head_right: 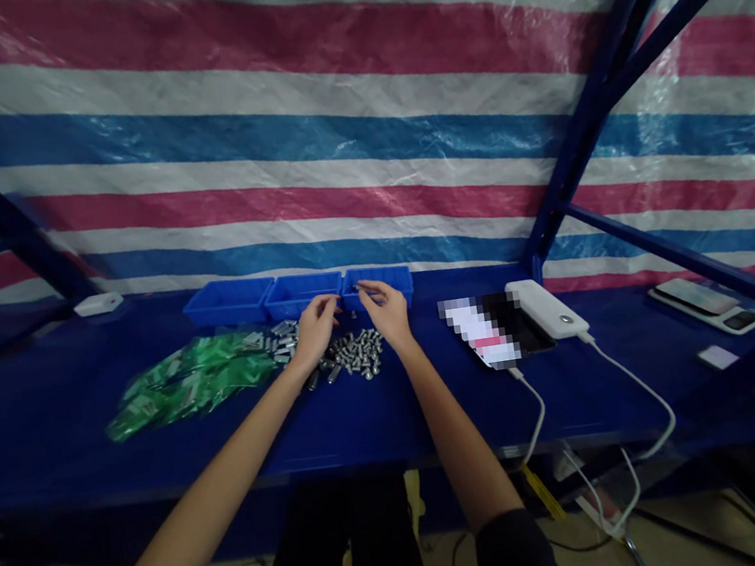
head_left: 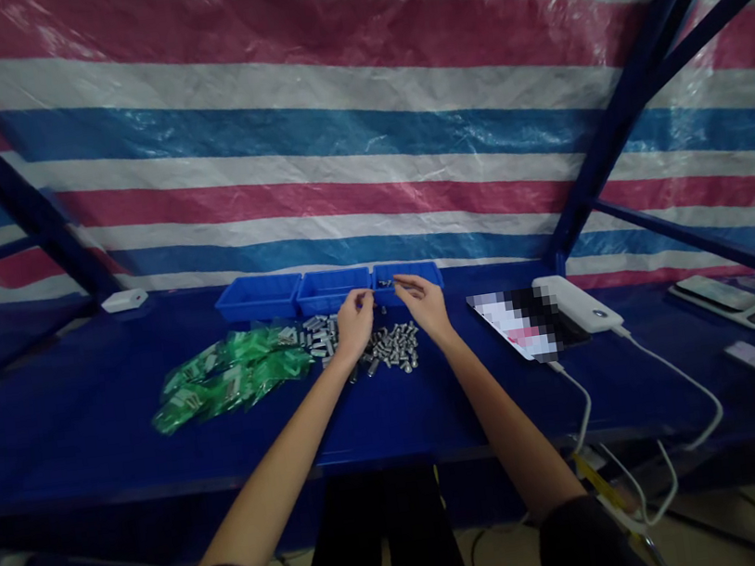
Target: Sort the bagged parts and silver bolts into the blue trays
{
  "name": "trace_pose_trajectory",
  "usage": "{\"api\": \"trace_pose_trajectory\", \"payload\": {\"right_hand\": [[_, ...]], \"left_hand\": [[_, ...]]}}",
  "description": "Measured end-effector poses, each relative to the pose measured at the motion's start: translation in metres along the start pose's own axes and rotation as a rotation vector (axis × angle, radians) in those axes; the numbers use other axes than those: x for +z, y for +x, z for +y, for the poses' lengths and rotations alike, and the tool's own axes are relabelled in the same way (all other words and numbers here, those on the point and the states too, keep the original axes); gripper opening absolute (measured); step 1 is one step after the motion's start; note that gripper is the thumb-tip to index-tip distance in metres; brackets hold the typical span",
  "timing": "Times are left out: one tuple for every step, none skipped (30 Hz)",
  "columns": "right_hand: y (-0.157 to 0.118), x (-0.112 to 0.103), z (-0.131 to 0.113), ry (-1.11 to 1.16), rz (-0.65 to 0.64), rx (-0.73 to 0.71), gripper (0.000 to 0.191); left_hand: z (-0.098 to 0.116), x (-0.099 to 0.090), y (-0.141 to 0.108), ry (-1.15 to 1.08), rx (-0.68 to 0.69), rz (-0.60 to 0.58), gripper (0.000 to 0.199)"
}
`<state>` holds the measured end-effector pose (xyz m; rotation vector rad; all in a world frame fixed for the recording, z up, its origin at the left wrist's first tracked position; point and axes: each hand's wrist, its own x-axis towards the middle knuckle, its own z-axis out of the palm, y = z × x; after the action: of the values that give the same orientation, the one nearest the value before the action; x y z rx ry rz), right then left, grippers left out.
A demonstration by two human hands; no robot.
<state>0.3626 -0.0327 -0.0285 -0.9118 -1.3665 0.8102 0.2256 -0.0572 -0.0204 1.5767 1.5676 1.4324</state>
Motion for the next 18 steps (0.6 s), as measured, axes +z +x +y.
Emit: {"api": "trace_pose_trajectory", "payload": {"right_hand": [[-0.002, 0.001, -0.001, -0.047, -0.012, -0.016, 0.030], [-0.004, 0.001, -0.002, -0.104, -0.026, -0.040, 0.028], [-0.006, 0.002, -0.004, -0.169, -0.043, -0.072, 0.026], [-0.008, 0.002, -0.005, -0.235, -0.062, -0.113, 0.025], [-0.010, 0.003, -0.007, -0.296, -0.078, -0.158, 0.023], [-0.013, 0.003, -0.009, -0.347, -0.090, -0.200, 0.022], [-0.015, 0.002, -0.011, -0.382, -0.094, -0.233, 0.022], [-0.019, 0.001, -0.014, -0.402, -0.091, -0.253, 0.022], [-0.023, -0.001, -0.017, -0.410, -0.088, -0.260, 0.024], [-0.027, -0.005, -0.021, -0.416, -0.089, -0.259, 0.026], [-0.032, -0.011, -0.025, -0.427, -0.099, -0.257, 0.030], [-0.037, -0.018, -0.029, -0.448, -0.116, -0.259, 0.033], [-0.043, -0.028, -0.034, -0.482, -0.151, -0.267, 0.034], [-0.048, -0.039, -0.038, -0.526, -0.181, -0.278, 0.036], [-0.053, -0.052, -0.042, -0.571, -0.203, -0.280, 0.037], [-0.057, -0.066, -0.045, -0.609, -0.216, -0.272, 0.038], [-0.060, -0.082, -0.048, -0.646, -0.212, -0.259, 0.039], [-0.062, -0.098, -0.049, -0.683, -0.202, -0.242, 0.040]], "left_hand": [[0.000, 0.000, 0.000, 0.017, 0.016, 0.004, 0.027], [-0.001, -0.001, 0.000, 0.041, 0.038, 0.004, 0.026], [-0.002, -0.002, 0.000, 0.073, 0.066, 0.000, 0.025], [-0.002, -0.003, 0.000, 0.111, 0.103, -0.005, 0.024], [-0.003, -0.004, -0.001, 0.154, 0.143, -0.012, 0.023], [-0.004, -0.005, -0.002, 0.200, 0.184, -0.021, 0.022], [-0.004, -0.006, -0.002, 0.247, 0.221, -0.030, 0.021], [-0.005, -0.007, -0.003, 0.292, 0.253, -0.037, 0.021], [-0.005, -0.008, -0.004, 0.332, 0.278, -0.045, 0.021], [-0.005, -0.009, -0.005, 0.366, 0.297, -0.052, 0.021], [-0.005, -0.010, -0.006, 0.392, 0.312, -0.056, 0.021], [-0.004, -0.010, -0.006, 0.410, 0.325, -0.058, 0.021], [-0.003, -0.011, -0.007, 0.423, 0.337, -0.060, 0.021], [-0.002, -0.011, -0.008, 0.431, 0.349, -0.063, 0.021], [-0.001, -0.011, -0.009, 0.437, 0.362, -0.069, 0.021], [0.001, -0.010, -0.010, 0.442, 0.374, -0.077, 0.021], [0.003, -0.010, -0.011, 0.447, 0.384, -0.090, 0.020], [0.006, -0.009, -0.012, 0.452, 0.391, -0.104, 0.020]]}}
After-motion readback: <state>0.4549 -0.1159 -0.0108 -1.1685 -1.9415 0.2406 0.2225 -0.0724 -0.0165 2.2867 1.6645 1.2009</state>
